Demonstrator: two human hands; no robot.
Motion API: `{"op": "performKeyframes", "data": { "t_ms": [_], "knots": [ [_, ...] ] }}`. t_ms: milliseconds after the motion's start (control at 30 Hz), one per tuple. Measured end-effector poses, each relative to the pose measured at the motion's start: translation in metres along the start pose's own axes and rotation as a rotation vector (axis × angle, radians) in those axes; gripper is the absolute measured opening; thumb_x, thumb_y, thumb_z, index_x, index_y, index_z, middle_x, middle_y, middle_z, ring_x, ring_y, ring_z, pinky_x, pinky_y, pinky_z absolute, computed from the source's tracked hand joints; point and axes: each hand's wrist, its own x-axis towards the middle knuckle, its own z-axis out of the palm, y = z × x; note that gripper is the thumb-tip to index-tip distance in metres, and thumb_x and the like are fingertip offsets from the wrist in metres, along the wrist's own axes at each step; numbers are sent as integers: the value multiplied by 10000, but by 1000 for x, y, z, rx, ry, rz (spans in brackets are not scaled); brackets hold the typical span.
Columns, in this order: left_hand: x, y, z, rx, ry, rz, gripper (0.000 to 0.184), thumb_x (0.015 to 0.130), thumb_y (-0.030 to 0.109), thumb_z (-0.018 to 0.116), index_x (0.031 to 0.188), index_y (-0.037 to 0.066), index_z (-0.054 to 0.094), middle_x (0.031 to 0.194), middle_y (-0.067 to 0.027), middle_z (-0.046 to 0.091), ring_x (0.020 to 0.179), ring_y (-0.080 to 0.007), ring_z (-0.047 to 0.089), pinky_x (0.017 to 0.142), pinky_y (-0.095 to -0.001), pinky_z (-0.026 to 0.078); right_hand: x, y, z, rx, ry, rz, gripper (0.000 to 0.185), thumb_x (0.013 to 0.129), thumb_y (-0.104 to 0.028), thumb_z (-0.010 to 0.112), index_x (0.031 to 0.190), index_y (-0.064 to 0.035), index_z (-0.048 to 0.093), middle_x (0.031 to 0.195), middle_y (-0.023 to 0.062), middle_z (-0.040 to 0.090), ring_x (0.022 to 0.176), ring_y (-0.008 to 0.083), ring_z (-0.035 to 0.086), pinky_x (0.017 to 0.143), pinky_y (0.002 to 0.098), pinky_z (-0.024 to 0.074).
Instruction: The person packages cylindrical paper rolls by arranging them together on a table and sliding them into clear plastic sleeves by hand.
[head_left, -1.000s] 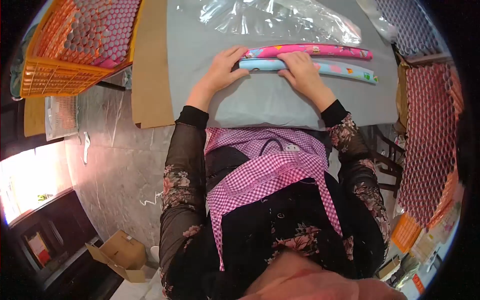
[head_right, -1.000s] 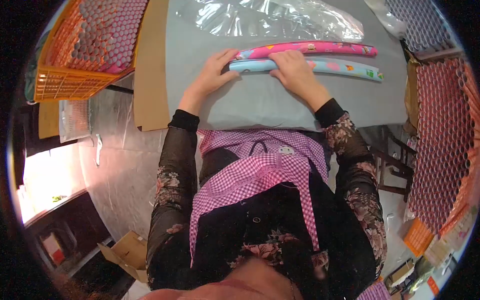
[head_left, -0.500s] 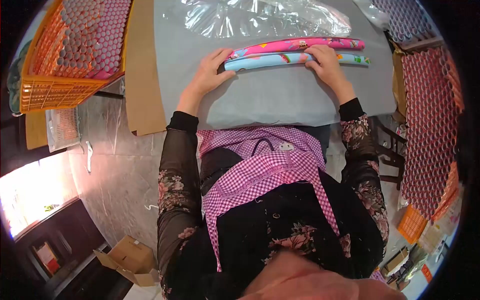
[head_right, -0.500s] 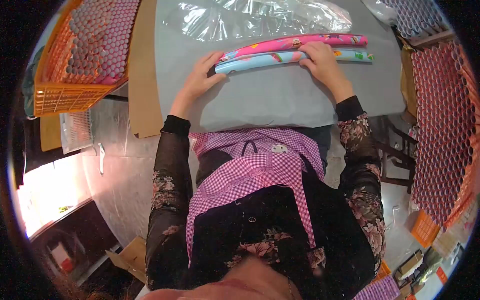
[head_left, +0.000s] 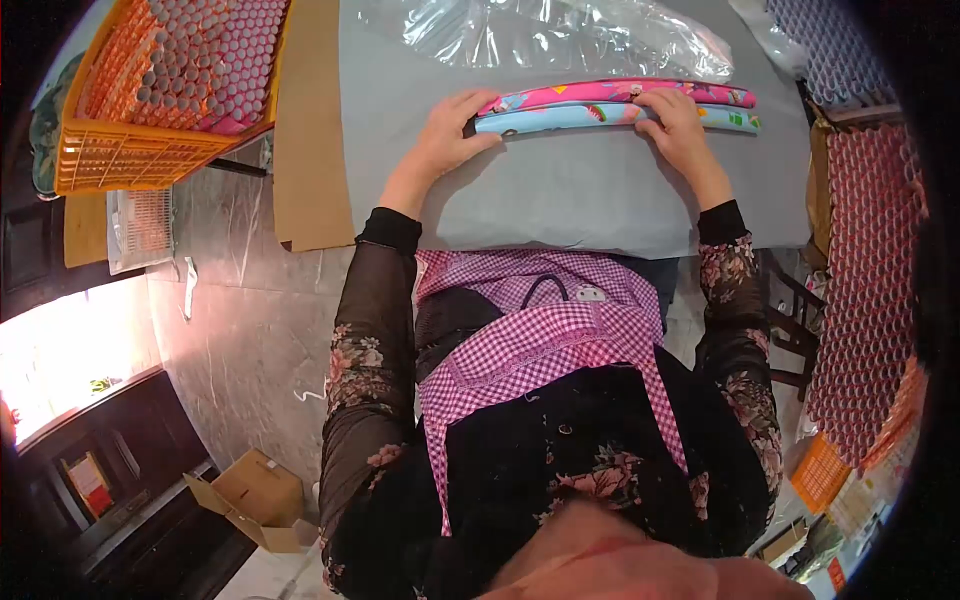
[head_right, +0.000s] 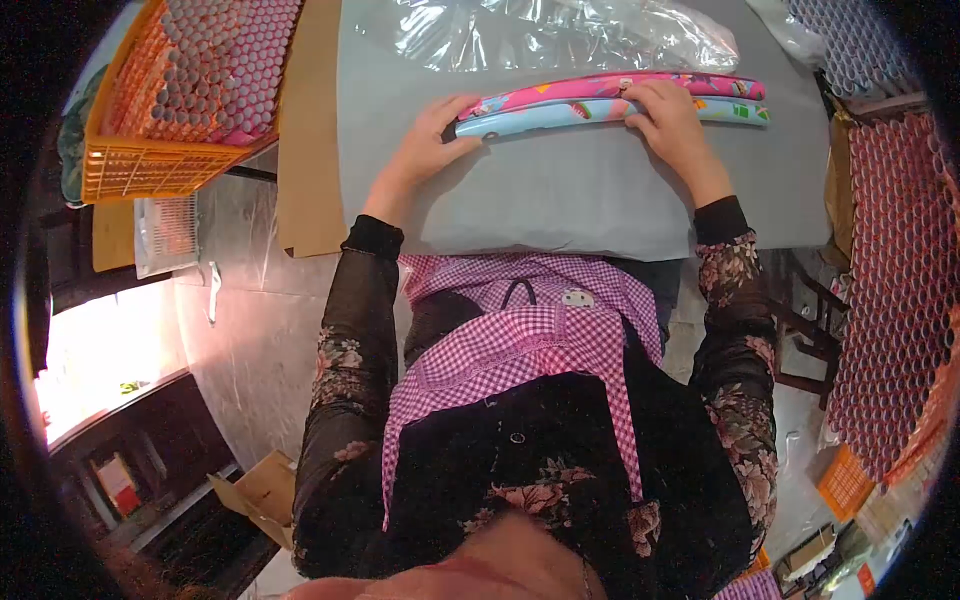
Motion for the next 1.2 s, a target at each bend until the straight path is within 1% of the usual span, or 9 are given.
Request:
{"op": "performKeyframes", "data": {
  "t_ms": [200,333,433,500,767,867,933,1033,1200],
  "knots": [
    [1,-9,6,110,57,84,586,738,210,751,1267,55,554,1213,-145,593,1084,-317,569,925,-383,465,-3,11,-2,-40,16,-12,325,754,-116,708,1063,-68,619,1096,89,634,1063,295,557,927,398,402],
    [1,4,2,42,8,48,585,737,215,751,1264,53,556,1218,-151,594,1085,-327,572,934,-391,463,-3,12,-4,-55,27,-36,319,759,-116,707,1062,-70,621,1096,90,633,1056,300,558,919,403,406],
    [1,5,2,115,45,70,581,736,220,750,1257,48,559,1220,-156,594,1089,-333,574,949,-394,456,-4,14,0,-70,32,-35,306,763,-153,706,1052,-86,632,1084,77,629,1071,291,548,942,419,395],
    [1,1,7,70,120,107,528,706,206,748,1199,90,598,1131,-100,630,1043,-313,564,920,-414,456,-4,12,0,-60,32,-27,303,763,-154,707,1049,-86,633,1081,76,628,1072,290,547,941,418,395],
    [2,-6,10,64,144,95,526,708,215,749,1190,67,598,1138,-115,632,1041,-323,576,916,-408,464,-5,10,2,-59,63,-34,307,760,-126,708,1054,-79,633,1085,77,624,1039,284,556,907,396,412],
    [2,-3,10,81,156,108,523,705,215,747,1182,56,600,1121,-119,638,1027,-329,584,905,-407,469,-5,9,1,-71,55,-37,356,758,-135,712,1101,-90,630,1119,83,606,1052,290,544,903,398,412],
    [2,-2,9,87,150,103,521,703,214,746,1177,52,602,1112,-121,641,1023,-330,588,900,-406,470,0,-3,-6,-102,-6,13,456,753,-150,719,1191,-100,603,1193,103,571,1104,302,520,942,401,403],
    [2,-2,10,75,150,111,512,698,207,746,1165,50,608,1100,-125,643,1014,-329,592,890,-408,469,11,-13,-6,-107,-6,-34,567,739,-168,732,1275,-105,556,1264,122,533,1165,318,487,997,415,380],
    [2,4,9,63,182,130,479,687,204,747,1120,43,618,1071,-137,642,959,-327,605,839,-402,487,36,-30,4,-64,-148,-99,659,706,-195,745,1310,-76,511,1305,131,517,1203,338,465,1041,435,349]
  ]
}}
